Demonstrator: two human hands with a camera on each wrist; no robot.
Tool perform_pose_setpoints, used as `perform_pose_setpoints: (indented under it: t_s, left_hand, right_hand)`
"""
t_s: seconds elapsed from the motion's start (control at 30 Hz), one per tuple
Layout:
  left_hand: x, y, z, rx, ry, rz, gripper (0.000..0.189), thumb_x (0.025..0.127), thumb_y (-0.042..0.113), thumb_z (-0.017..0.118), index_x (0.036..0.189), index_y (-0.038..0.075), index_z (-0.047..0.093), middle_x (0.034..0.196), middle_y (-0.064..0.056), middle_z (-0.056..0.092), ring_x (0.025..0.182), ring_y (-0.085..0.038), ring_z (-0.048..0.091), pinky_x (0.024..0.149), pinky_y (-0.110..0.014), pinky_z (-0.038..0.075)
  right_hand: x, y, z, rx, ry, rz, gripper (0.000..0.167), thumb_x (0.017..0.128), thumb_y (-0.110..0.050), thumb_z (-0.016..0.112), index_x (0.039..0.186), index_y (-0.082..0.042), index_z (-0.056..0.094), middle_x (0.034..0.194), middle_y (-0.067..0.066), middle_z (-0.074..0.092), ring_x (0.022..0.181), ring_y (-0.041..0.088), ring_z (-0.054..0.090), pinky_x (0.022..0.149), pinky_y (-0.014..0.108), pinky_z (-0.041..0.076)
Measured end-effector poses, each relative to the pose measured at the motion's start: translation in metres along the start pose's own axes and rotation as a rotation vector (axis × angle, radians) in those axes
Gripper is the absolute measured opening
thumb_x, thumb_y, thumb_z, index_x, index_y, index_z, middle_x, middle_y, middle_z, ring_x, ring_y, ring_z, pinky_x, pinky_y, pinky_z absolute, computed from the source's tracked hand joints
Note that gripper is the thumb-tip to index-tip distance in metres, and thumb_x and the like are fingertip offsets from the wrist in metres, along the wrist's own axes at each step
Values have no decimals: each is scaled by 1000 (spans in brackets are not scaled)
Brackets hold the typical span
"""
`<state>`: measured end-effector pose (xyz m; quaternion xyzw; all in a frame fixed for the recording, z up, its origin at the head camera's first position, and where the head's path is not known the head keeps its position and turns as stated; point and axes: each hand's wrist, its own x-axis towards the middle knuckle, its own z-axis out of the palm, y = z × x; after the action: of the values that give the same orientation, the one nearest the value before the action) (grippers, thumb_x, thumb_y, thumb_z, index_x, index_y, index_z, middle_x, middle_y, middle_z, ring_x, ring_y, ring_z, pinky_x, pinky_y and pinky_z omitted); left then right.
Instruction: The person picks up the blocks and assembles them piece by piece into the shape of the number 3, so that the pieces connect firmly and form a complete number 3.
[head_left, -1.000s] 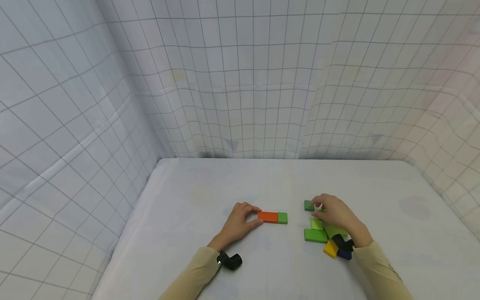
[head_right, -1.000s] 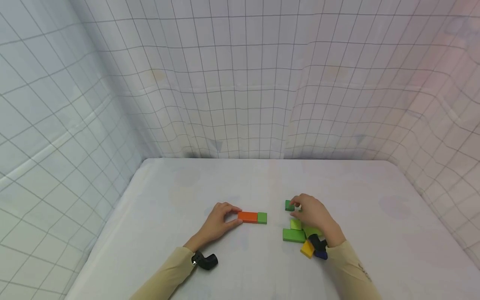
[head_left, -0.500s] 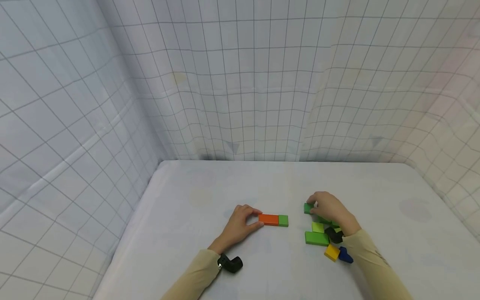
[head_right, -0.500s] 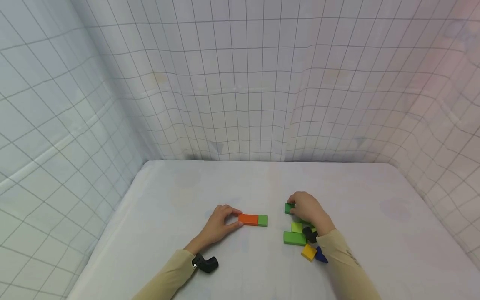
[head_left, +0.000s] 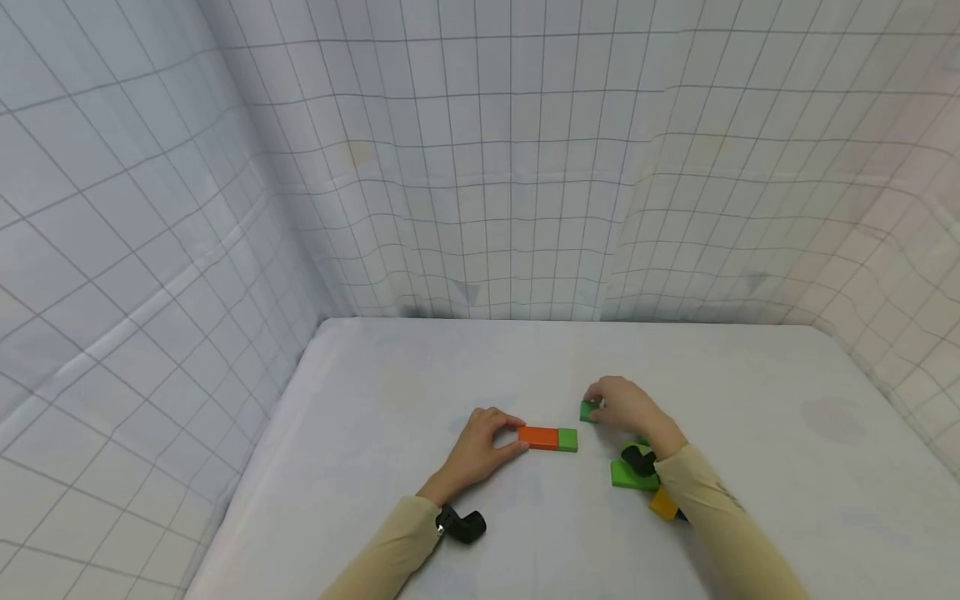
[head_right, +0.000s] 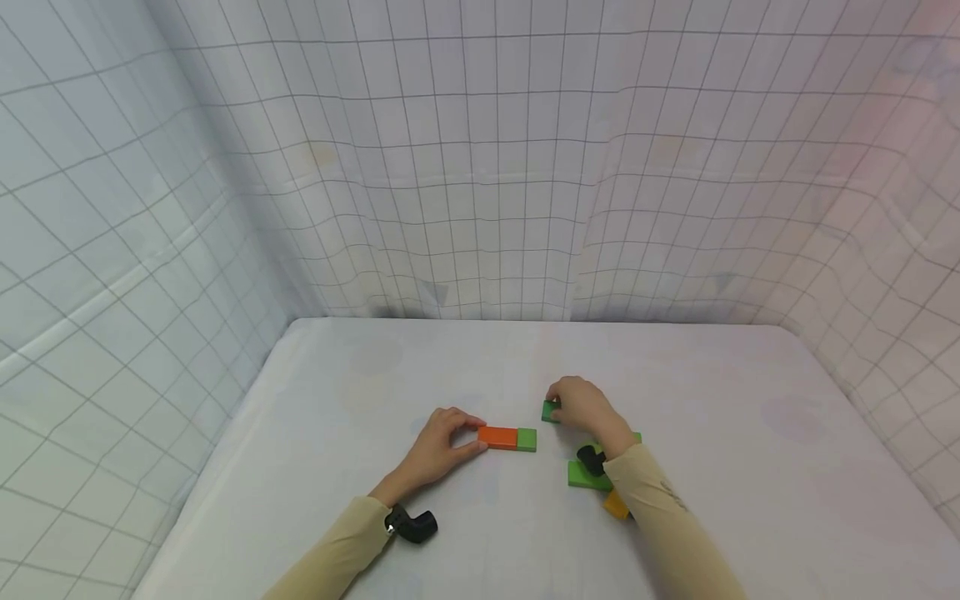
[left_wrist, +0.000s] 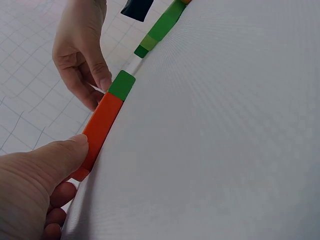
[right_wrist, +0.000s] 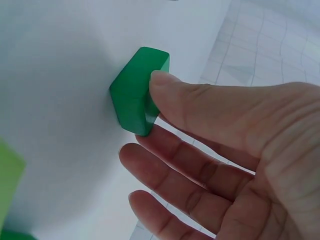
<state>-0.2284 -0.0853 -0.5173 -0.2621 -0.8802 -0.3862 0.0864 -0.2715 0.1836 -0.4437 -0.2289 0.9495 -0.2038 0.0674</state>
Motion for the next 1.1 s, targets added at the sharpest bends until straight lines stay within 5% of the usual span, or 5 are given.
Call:
perform_pose_setpoints:
  t_s: [0.47, 1.1]
  left_hand:
    - [0, 0, 2, 8, -2, -13, 29, 83, 29, 75, 108, 16, 69, 99, 5, 61, 93, -12, 45, 83, -31, 38]
    - [1, 3, -2, 14, -9, -21, 29, 84, 29, 74, 109, 15, 69, 99, 5, 60, 92, -12, 45, 82, -31, 39]
  right_hand:
    - [1, 2, 6, 74, -5, 29, 33, 79, -5, 75, 109, 3, 67, 96, 8, 64, 80, 19, 56, 74, 38, 48]
    - [0, 3, 12, 74, -1, -18, 31, 80, -4, 73, 110, -1, 69, 104, 5, 66, 91, 21, 58, 80, 41, 47]
